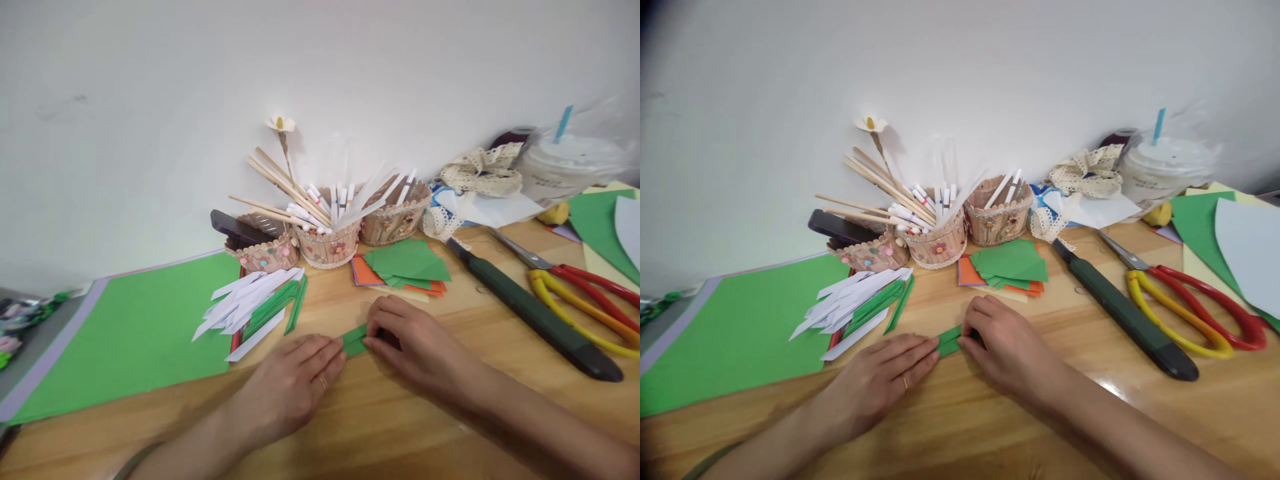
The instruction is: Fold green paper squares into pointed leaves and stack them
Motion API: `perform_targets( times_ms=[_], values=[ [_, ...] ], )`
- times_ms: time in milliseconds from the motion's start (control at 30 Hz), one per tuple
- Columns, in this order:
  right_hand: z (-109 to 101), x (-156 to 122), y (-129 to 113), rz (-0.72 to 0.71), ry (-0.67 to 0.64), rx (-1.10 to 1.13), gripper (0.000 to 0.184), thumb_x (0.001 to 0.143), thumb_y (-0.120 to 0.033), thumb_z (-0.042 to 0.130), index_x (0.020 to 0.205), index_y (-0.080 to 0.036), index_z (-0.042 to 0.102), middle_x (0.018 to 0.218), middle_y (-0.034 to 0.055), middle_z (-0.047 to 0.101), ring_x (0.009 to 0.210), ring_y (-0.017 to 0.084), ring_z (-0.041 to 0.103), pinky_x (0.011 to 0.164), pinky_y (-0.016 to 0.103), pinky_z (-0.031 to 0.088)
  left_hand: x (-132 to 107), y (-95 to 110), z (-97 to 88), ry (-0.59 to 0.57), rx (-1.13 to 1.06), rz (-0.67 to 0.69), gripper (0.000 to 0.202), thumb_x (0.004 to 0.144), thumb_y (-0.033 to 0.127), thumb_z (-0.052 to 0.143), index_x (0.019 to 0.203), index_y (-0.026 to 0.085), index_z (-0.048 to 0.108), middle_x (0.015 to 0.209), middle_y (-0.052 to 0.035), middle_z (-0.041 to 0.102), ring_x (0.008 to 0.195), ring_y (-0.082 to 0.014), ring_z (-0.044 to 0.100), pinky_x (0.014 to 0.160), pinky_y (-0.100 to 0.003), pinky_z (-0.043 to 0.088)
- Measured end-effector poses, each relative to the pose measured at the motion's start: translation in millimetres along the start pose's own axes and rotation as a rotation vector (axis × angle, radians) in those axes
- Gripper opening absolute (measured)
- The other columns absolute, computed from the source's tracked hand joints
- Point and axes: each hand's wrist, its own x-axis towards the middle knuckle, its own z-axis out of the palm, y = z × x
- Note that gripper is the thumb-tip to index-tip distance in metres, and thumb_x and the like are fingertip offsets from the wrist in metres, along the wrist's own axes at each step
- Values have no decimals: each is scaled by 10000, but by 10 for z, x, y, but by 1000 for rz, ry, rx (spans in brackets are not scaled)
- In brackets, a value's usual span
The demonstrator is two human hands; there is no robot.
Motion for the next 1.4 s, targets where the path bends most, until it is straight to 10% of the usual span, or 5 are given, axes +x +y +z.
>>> perform_targets(
  times_ms=[433,933,1400],
  values=[
    [-19,-33,-10,-17,38,-47,63,834,-116,488,810,-169,512,823,59,544,761,171,512,646,289,448,-4,74,12,-19,47,-23,341,921,67,300,1107,58,586,1131,-106,652,1023,-201,595,882,-313,489],
    [-238,-162,126,-387,-132,-450,394,884,-161,431,1264,-227,514,1208,108,578,1084,268,502,837,469,455,-57,253,15,-94,209,-108,287,875,165,476,1113,65,601,1172,-135,625,1101,-265,545,1012,-436,321],
    [-228,-37,43,-405,-51,-323,219,906,-212,463,1036,-170,634,947,88,626,902,191,537,763,347,457,8,238,2,77,128,-201,243,901,98,415,931,125,654,979,-76,684,1022,-218,561,920,-379,426]
  ],
)
